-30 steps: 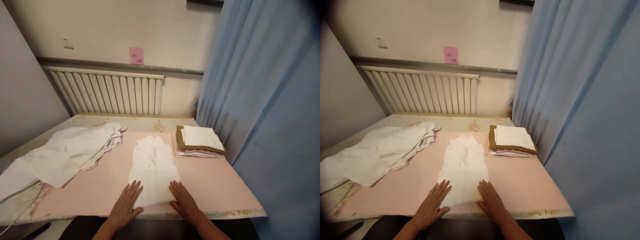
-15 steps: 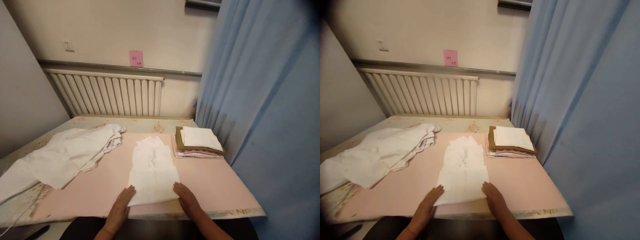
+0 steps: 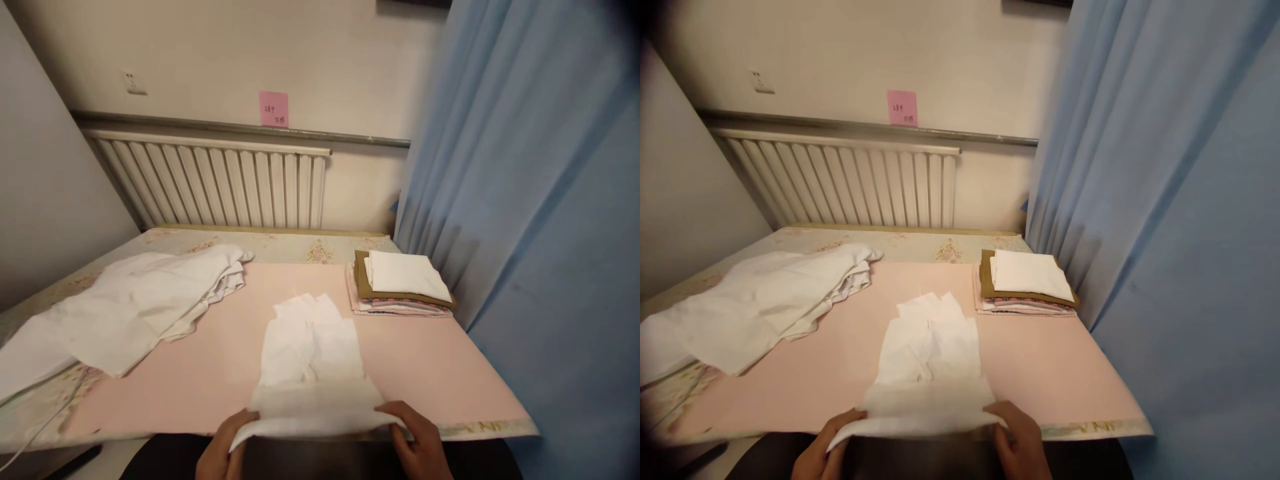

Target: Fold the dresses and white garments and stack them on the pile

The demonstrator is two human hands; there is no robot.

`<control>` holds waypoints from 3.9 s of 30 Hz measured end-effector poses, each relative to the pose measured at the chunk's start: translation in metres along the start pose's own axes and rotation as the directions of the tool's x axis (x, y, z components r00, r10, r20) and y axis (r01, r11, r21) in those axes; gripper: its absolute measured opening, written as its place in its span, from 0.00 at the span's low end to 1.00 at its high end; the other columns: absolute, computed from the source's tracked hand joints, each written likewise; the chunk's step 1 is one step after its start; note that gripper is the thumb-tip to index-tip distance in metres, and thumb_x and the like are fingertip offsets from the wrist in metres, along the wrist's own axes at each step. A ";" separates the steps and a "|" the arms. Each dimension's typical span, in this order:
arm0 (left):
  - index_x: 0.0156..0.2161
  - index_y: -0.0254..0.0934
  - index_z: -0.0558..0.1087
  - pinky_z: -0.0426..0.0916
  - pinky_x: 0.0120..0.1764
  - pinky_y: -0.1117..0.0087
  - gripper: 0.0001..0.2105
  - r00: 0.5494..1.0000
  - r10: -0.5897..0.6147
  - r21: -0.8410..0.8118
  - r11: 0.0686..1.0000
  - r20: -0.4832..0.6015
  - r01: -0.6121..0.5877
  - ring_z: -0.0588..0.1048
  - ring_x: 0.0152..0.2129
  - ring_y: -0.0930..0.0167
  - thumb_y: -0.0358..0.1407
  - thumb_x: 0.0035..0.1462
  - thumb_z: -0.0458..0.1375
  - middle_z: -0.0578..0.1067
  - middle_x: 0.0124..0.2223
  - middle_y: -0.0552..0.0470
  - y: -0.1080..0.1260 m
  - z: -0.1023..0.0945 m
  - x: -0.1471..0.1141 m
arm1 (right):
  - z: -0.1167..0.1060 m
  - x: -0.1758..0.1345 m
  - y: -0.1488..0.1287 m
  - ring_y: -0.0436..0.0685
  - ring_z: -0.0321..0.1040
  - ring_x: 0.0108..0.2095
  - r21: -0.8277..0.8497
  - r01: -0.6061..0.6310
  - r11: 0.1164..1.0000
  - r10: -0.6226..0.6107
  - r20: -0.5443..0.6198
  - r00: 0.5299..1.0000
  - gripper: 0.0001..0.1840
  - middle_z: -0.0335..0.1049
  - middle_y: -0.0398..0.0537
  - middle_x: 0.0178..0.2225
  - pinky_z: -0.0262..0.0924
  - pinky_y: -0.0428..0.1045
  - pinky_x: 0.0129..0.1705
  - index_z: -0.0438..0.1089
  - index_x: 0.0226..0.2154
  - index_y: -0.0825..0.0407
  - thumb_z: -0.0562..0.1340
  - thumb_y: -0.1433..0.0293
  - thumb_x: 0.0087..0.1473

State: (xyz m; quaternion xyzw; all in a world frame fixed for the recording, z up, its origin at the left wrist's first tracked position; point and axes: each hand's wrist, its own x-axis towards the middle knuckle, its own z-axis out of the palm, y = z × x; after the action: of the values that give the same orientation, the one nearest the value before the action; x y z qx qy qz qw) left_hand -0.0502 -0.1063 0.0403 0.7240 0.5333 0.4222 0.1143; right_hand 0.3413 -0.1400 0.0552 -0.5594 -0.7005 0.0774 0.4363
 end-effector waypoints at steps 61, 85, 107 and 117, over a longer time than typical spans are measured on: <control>0.60 0.28 0.60 0.68 0.41 0.59 0.22 0.918 -0.392 0.556 0.778 0.069 0.291 0.75 0.39 0.60 0.35 0.65 0.42 0.73 0.48 0.37 0.002 0.077 0.101 | 0.110 0.059 0.041 0.57 0.72 0.38 -0.413 -0.161 0.897 0.079 -0.209 0.975 0.22 0.73 0.55 0.40 0.67 0.48 0.37 0.67 0.52 0.55 0.44 0.67 0.66; 0.62 0.38 0.63 0.50 0.63 0.51 0.23 0.942 0.073 0.466 0.855 0.326 -0.227 0.56 0.64 0.60 0.39 0.65 0.44 0.62 0.65 0.46 0.040 0.163 0.110 | 0.108 0.059 0.038 0.61 0.71 0.45 -0.237 -0.314 0.920 0.259 -0.237 0.937 0.24 0.73 0.59 0.47 0.66 0.54 0.46 0.69 0.50 0.57 0.44 0.64 0.65; 0.63 0.40 0.62 0.51 0.63 0.51 0.24 0.932 0.097 0.437 0.863 0.349 -0.254 0.55 0.64 0.61 0.33 0.63 0.44 0.62 0.66 0.49 0.031 0.164 0.112 | 0.160 0.121 0.013 0.58 0.56 0.62 -0.352 0.152 0.923 -0.097 0.169 0.981 0.19 0.67 0.51 0.57 0.48 0.59 0.64 0.68 0.54 0.53 0.52 0.72 0.63; 0.62 0.40 0.63 0.50 0.63 0.49 0.22 0.951 0.078 0.460 0.861 0.300 -0.216 0.55 0.64 0.60 0.39 0.65 0.45 0.61 0.66 0.48 0.011 0.135 0.115 | 0.150 0.118 0.010 0.61 0.54 0.63 -0.399 0.113 0.910 -0.061 0.141 0.988 0.20 0.61 0.54 0.61 0.44 0.62 0.65 0.67 0.55 0.54 0.52 0.69 0.63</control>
State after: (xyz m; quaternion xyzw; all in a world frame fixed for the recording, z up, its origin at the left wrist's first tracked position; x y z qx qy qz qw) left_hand 0.0648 0.0282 0.0202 0.8190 0.5443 0.1786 -0.0331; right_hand 0.2447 0.0216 0.0200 -0.6000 -0.7516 -0.0540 0.2688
